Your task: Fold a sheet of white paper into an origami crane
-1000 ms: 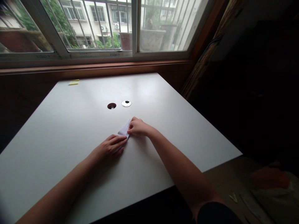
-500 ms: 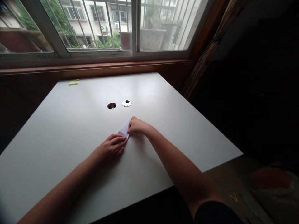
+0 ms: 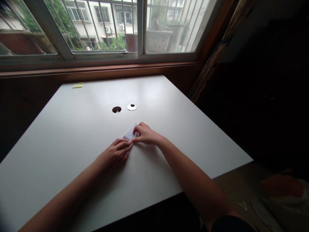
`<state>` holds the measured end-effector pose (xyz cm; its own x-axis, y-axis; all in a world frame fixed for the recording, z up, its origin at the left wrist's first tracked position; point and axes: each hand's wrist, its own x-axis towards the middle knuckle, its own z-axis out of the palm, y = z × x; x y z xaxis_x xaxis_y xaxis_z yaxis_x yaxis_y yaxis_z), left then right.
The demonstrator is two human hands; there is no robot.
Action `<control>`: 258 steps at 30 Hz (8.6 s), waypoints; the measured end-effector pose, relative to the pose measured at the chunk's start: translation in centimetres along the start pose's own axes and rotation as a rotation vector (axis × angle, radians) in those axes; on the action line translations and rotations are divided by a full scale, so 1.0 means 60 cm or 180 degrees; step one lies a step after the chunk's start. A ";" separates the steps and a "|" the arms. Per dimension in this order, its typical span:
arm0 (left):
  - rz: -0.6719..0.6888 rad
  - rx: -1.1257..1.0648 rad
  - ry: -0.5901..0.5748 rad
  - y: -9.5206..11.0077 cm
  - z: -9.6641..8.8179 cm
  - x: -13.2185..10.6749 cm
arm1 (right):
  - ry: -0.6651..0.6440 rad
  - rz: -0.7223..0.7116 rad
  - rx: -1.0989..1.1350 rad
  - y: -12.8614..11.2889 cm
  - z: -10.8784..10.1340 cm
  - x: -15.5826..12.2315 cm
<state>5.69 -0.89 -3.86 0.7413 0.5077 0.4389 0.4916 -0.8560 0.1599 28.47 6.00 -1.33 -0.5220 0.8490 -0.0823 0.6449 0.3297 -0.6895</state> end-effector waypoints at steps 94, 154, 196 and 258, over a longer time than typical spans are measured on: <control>0.0090 -0.0822 -0.0557 -0.016 -0.056 -0.007 | 0.0998 -0.0137 -0.0430 0.009 0.027 -0.012; 0.0258 -0.0487 -0.0812 0.003 -0.063 -0.001 | 0.1146 -0.0445 -0.0451 0.010 0.024 0.000; 0.0261 -0.0623 -0.0852 0.002 -0.070 0.002 | 0.1174 -0.0506 -0.0371 0.015 0.022 0.001; 0.0143 -0.0776 -0.0947 0.002 -0.073 0.001 | 0.1185 -0.0533 -0.0347 0.016 0.023 0.000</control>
<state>3.82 -1.38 0.06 0.8775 0.4445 0.1802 0.3590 -0.8579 0.3677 28.32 5.74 -3.00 -0.4001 0.8646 0.3039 0.6340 0.5006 -0.5894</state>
